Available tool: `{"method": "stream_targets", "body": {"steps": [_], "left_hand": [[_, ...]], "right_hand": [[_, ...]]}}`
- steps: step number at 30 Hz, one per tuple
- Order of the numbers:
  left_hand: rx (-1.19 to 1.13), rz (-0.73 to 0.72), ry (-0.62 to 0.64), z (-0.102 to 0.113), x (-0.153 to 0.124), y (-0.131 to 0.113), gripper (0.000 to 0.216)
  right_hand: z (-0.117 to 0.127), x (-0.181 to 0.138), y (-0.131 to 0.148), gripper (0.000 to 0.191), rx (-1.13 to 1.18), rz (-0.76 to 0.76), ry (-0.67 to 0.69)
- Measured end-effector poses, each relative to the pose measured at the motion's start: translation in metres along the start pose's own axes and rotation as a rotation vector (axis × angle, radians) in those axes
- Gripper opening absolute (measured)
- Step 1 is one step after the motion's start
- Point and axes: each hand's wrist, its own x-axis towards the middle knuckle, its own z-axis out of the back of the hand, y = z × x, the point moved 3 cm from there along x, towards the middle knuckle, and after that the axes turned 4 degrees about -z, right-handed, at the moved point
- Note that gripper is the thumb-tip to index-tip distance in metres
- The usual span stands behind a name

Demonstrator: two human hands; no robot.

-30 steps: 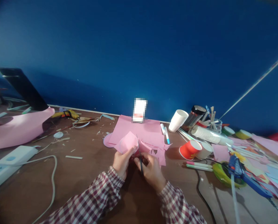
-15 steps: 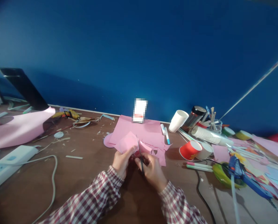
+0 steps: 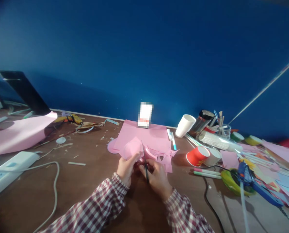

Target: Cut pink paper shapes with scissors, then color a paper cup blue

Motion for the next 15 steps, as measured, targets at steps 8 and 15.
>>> {"method": "stream_targets", "body": {"steps": [8, 15], "left_hand": [[-0.044, 0.048, 0.023, -0.0026, -0.0035, -0.0010, 0.043], [-0.028, 0.005, 0.002, -0.0005, -0.0024, -0.0031, 0.044]], "right_hand": [[0.0008, 0.0000, -0.0003, 0.024, 0.080, 0.014, 0.026], [0.0026, -0.0014, 0.0006, 0.027, 0.011, 0.014, 0.005]]}}
